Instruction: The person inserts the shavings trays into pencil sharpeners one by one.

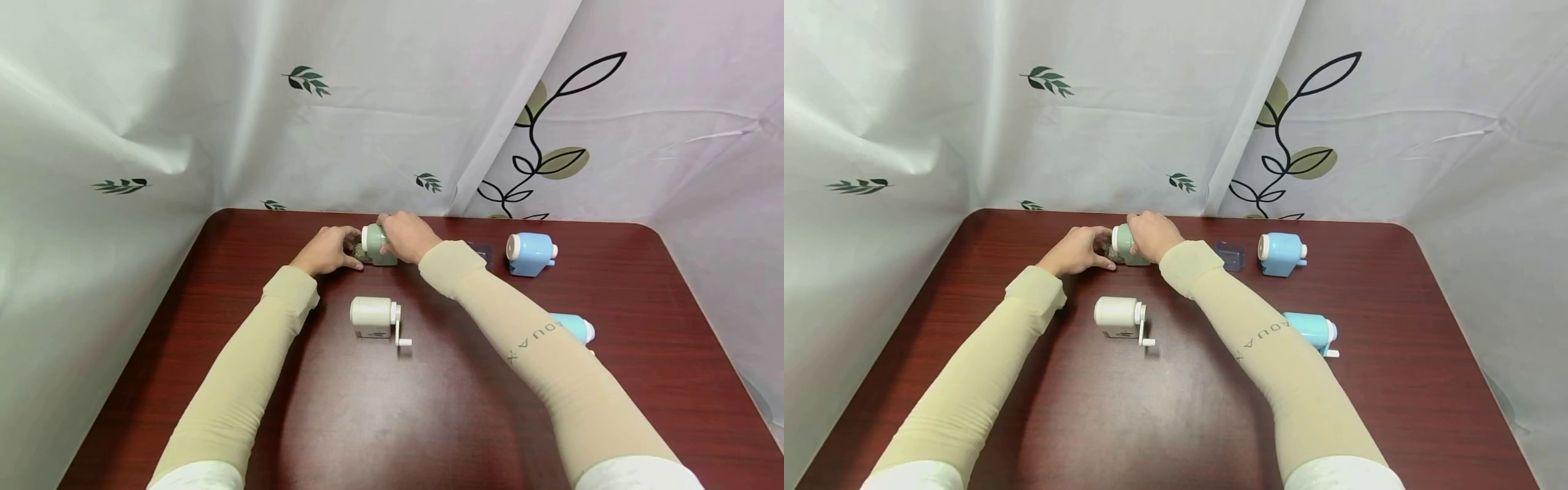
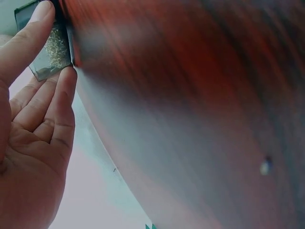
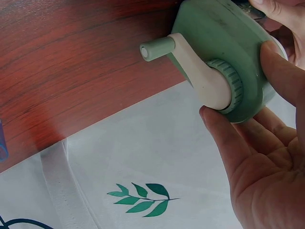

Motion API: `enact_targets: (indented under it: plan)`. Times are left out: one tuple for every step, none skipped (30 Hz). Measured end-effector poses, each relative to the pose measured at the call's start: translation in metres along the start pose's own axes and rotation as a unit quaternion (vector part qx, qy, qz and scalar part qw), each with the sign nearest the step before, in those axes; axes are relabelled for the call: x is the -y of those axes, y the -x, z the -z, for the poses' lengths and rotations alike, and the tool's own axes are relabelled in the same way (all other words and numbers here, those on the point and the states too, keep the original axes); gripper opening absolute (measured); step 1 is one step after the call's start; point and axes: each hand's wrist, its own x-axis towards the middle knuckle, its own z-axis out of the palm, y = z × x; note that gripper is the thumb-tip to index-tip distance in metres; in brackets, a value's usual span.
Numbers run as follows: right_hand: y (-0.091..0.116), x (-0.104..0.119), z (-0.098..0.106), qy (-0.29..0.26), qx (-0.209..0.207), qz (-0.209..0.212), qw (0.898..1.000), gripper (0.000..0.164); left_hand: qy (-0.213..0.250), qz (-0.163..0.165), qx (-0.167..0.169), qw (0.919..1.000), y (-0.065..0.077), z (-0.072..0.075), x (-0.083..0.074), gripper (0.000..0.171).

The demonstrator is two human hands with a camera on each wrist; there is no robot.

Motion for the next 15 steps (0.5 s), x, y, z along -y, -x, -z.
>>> enact_targets:
  plan:
    - [0.0001, 0.0001, 0.0000, -0.002, 0.001, -0.001, 1.000, 0.049, -0.001, 0.001, 0.001, 1.0000, -0.0001, -0.0002, -0.0004, 0.071]
    - [0.0002, 0.0001, 0.0001, -0.002, 0.002, -0.001, 1.000, 0.049, -0.002, 0.002, 0.002, 1.0000, -0.0002, -0.0004, -0.0008, 0.071]
    - [0.0003, 0.0003, 0.0003, -0.003, 0.004, -0.002, 1.000, 0.048, -0.002, 0.003, 0.003, 1.0000, -0.0003, -0.0005, -0.0013, 0.071]
    - [0.0004, 0.0004, 0.0005, -0.004, 0.005, -0.002, 1.000, 0.048, -0.003, 0.003, 0.003, 1.0000, -0.0004, -0.0006, -0.0017, 0.071]
    - [0.0004, 0.0004, 0.0007, -0.005, 0.006, -0.003, 1.000, 0.048, -0.004, 0.003, 0.002, 1.0000, -0.0005, -0.0008, -0.0021, 0.071]
    - [0.0005, 0.0004, 0.0008, -0.005, 0.007, -0.003, 1.000, 0.048, -0.006, 0.003, 0.002, 1.0000, -0.0007, -0.0010, -0.0025, 0.072]
    - [0.0006, 0.0004, 0.0009, -0.004, 0.007, -0.003, 1.000, 0.048, -0.006, 0.002, 0.001, 1.0000, -0.0009, -0.0011, -0.0029, 0.072]
    - [0.0005, 0.0003, 0.0009, -0.004, 0.007, -0.003, 1.000, 0.048, -0.007, 0.001, 0.000, 1.0000, -0.0010, -0.0012, -0.0034, 0.072]
    - [0.0006, 0.0003, 0.0009, -0.005, 0.007, -0.004, 1.000, 0.049, -0.008, -0.001, -0.002, 1.0000, -0.0011, -0.0013, -0.0038, 0.073]
    - [0.0007, 0.0003, 0.0008, -0.005, 0.006, -0.003, 1.000, 0.049, -0.008, -0.002, -0.002, 1.0000, -0.0014, -0.0015, -0.0042, 0.073]
    - [0.0007, 0.0003, 0.0009, -0.005, 0.005, -0.003, 1.000, 0.049, -0.008, -0.002, -0.003, 1.0000, -0.0014, -0.0017, -0.0046, 0.073]
    - [0.0008, 0.0003, 0.0009, -0.006, 0.004, -0.003, 1.000, 0.049, -0.007, -0.004, -0.005, 1.0000, -0.0016, -0.0020, -0.0048, 0.073]
    - [0.0007, 0.0003, 0.0007, -0.005, 0.003, -0.002, 1.000, 0.049, -0.006, -0.006, -0.006, 0.9999, -0.0020, -0.0023, -0.0048, 0.073]
    - [0.0007, 0.0002, 0.0007, -0.006, 0.002, -0.002, 1.000, 0.049, -0.006, -0.007, -0.007, 0.9999, -0.0021, -0.0026, -0.0051, 0.073]
    - [0.0007, 0.0003, 0.0007, -0.005, 0.002, -0.002, 1.000, 0.049, -0.005, -0.008, -0.007, 0.9999, -0.0022, -0.0029, -0.0053, 0.073]
